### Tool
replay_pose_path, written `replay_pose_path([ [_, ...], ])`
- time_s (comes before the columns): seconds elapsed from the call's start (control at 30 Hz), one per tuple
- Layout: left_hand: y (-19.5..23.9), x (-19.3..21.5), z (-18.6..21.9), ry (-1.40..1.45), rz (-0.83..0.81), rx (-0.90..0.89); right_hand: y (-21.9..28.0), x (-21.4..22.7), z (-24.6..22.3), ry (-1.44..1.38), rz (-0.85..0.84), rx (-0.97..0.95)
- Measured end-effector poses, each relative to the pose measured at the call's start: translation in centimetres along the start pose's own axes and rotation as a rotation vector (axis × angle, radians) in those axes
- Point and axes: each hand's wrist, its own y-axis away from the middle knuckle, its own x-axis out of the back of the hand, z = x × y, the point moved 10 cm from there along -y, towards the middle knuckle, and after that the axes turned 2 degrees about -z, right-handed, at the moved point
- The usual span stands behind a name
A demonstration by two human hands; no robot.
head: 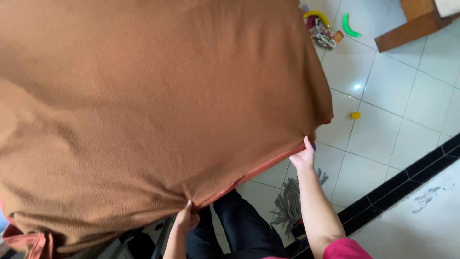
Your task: The recorder is spreading and smoothing a brown blanket on a bed in a hotel room.
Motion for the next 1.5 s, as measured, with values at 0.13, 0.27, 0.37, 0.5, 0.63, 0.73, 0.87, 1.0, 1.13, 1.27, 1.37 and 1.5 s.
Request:
replay_pose_path([
  [0.13, 2.2, -0.1, 3.6, -1.541, 0.265, -0.002, -4.3, 6.7, -0.1, 0.013, 0.073, -0.071],
  [0.27, -0.1, -9.0, 8.1, -1.787, 0.074, -0.745, -8.4, 12.8, 1.4, 0.019, 0.119, -0.123],
  [0.37, 11.0, -16.9, 18.9, -1.325, 0.181, -0.897, -7.5, 10.5, 1.6, -0.016, 0.094, -0.122],
  [0.5, 11.2, -22.9, 25.7, -1.385, 0.39, -1.181, -5.9, 5.5, 1.0, -0.063, 0.144, -0.134],
  [0.63, 12.3, -27.3, 28.3, -1.811, 0.496, -0.642, -5.7, 4.4, -0.7, -0.022, 0.161, -0.149],
  [0.73, 12.5, -27.5, 27.2, -2.048, 0.523, -0.272, -8.7, 6.2, -3.1, -0.06, -0.013, -0.042],
  [0.87, 12.5, -27.4, 27.2, -2.018, 0.505, -0.167, -8.8, 3.4, -7.6, -0.105, -0.056, 0.063],
  [1.0, 11.6, -27.2, 27.1, -2.038, 0.535, -0.1, -9.8, 1.9, -12.3, -0.126, 0.103, 0.026],
  [1.13, 11.5, -27.0, 27.1, -2.054, 0.554, -0.05, -12.2, 2.5, -17.9, -0.061, -0.016, 0.111],
  [1.27, 10.9, -26.7, 27.0, -2.059, 0.567, -0.048, -12.7, 5.3, -19.7, -0.015, -0.011, 0.214],
  [1.37, 11.3, -26.8, 26.9, -2.062, 0.58, -0.025, -15.4, 14.4, -18.4, 0.007, 0.238, 0.203],
  [1.5, 10.7, -26.7, 26.8, -2.064, 0.542, -0.012, -17.1, 19.1, -15.5, 0.017, 0.43, 0.092],
])
